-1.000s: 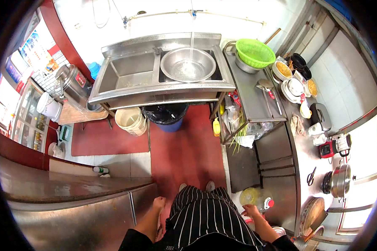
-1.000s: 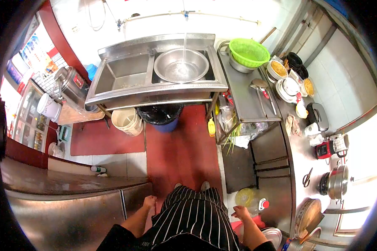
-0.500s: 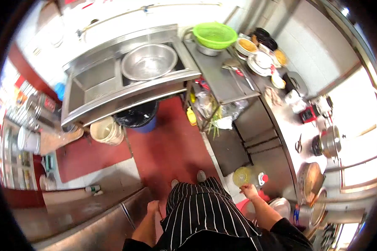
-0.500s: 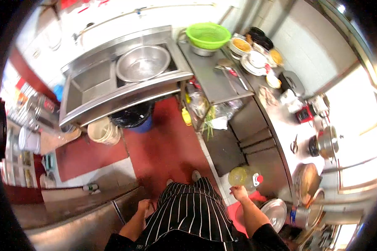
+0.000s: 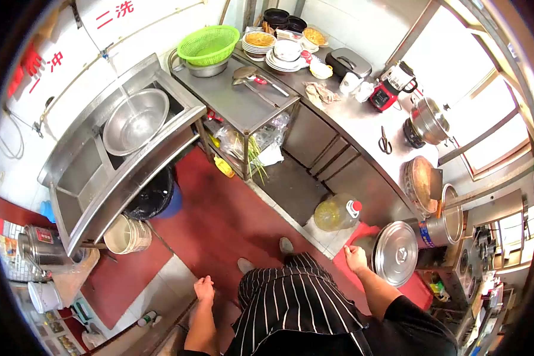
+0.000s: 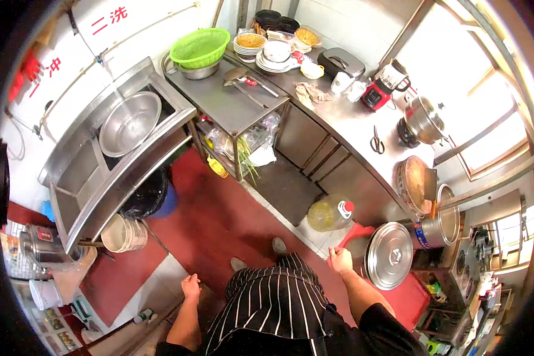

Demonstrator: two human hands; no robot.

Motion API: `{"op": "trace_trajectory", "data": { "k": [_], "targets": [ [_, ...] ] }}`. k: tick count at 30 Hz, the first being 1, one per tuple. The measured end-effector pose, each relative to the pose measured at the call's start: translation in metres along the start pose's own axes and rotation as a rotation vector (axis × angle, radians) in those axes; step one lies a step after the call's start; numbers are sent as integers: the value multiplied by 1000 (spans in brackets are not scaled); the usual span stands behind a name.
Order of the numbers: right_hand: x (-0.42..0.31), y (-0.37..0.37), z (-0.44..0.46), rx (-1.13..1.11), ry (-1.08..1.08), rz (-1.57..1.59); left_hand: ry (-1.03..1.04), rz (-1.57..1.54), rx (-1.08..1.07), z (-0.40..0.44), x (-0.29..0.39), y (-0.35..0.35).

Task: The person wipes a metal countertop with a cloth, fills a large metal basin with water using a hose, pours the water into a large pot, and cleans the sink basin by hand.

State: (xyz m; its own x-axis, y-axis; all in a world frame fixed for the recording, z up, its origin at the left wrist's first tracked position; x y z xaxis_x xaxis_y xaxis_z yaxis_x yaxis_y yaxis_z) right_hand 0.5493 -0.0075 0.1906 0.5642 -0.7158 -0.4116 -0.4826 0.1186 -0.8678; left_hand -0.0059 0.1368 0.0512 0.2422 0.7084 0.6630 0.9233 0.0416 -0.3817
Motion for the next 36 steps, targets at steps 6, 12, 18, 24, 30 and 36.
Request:
{"op": "trace_trajectory", "data": {
  "k": [6,12,18,24,30,36],
  "targets": [
    [42,32,18,-103,57,117,85,-16,-34,36,-44,13],
    [70,34,76,-105,87,73,-274,10,-93,-17,-32,28],
    [5,3,242,-50,-302,28,-576,-322,29,-31,-41,73],
    [-150,-36,485,199,-602,4,-487,-853,-169,-53,-6,157],
    [-231,-63,678,243,-436,4,-220,33,126,-103,92,234],
    [-292,-19,763,58,-327,-157,-497,94,148,-157,118,259]
  ]
}}
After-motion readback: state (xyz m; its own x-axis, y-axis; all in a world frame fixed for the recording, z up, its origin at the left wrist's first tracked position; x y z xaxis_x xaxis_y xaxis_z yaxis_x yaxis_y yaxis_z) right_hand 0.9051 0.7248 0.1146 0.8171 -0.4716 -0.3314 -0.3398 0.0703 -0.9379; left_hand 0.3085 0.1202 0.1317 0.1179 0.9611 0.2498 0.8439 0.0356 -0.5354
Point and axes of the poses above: each hand's wrist, its own z-axis towards the middle knuckle, its own y-axis out of the palm, x = y × z, the point moved 3 cm from there along z, towards the middle knuckle, and after that the axes turned 1 degree about -y, right-handed, at the moved point
